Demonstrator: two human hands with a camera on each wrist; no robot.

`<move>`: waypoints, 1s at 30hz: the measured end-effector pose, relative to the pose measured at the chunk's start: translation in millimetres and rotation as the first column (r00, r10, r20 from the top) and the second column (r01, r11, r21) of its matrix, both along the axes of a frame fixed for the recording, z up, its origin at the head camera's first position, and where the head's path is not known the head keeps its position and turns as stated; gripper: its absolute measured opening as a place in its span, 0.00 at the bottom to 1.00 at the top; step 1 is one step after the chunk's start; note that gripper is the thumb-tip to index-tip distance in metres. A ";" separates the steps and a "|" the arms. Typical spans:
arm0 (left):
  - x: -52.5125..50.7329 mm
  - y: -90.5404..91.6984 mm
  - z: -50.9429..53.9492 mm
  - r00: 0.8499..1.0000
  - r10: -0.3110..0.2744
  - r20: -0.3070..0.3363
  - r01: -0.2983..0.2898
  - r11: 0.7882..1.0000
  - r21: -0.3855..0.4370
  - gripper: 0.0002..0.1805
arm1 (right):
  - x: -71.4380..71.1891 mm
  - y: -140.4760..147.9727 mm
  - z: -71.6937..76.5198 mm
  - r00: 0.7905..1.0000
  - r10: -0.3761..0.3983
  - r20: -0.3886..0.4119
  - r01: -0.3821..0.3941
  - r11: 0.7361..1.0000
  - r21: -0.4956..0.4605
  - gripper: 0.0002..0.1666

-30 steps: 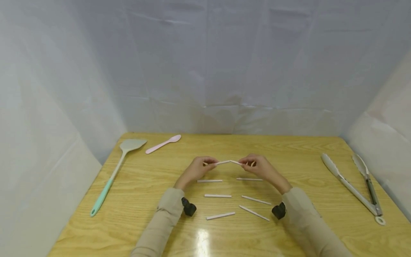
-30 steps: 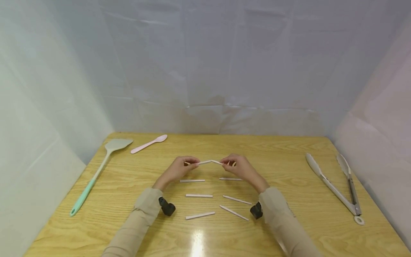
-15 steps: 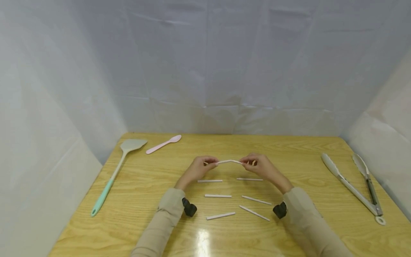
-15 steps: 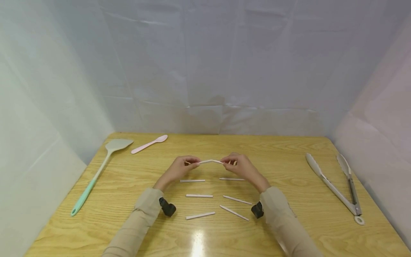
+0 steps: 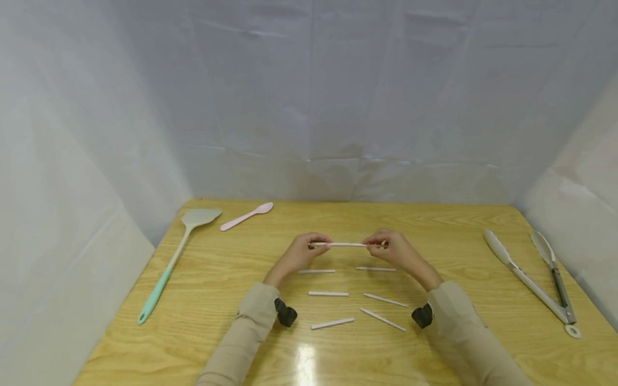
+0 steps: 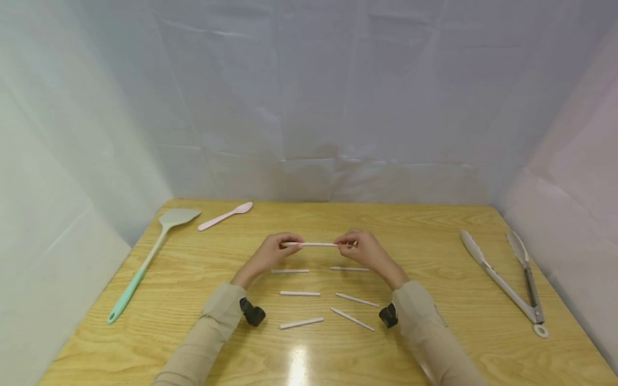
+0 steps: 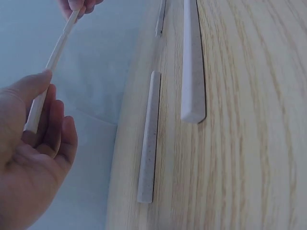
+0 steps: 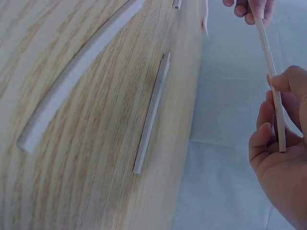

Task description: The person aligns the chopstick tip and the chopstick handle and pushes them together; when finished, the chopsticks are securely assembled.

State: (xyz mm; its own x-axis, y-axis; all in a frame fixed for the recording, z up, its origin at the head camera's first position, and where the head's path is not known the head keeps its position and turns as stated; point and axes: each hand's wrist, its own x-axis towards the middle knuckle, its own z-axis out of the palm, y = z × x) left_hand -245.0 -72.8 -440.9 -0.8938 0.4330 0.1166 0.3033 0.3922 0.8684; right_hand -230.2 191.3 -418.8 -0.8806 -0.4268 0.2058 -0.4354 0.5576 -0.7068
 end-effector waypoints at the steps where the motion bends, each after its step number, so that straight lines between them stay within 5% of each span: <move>1: 0.4 0.5 0.4 1.000 -0.003 -0.007 0.003 1.000 0.002 0.15 | 0.4 -0.3 -0.1 1.000 -0.004 0.000 0.004 1.000 -0.003 0.10; 11: 8.4 7.5 6.1 0.996 -0.001 -0.091 0.003 1.000 0.015 0.15 | 5.6 -5.7 0.1 0.999 -0.027 -0.031 0.024 0.997 -0.079 0.10; 18: 12.5 11.1 7.8 0.995 0.039 -0.089 -0.033 0.997 0.065 0.14 | 10.2 -8.1 3.1 0.991 -0.061 -0.119 0.051 0.995 -0.082 0.08; 30: 21.6 14.4 13.6 0.978 0.082 -0.191 -0.054 0.988 0.146 0.11 | 16.6 -11.5 5.8 0.930 -0.037 -0.367 -0.018 0.989 -0.145 0.06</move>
State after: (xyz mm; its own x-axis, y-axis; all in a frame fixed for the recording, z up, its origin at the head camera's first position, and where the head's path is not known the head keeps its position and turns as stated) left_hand -223.4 -58.4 -427.3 -0.8743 0.3393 0.3472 0.4498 0.2972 0.8423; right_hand -213.6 179.8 -413.0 -0.7350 -0.3606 0.5742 -0.6751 0.4676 -0.5706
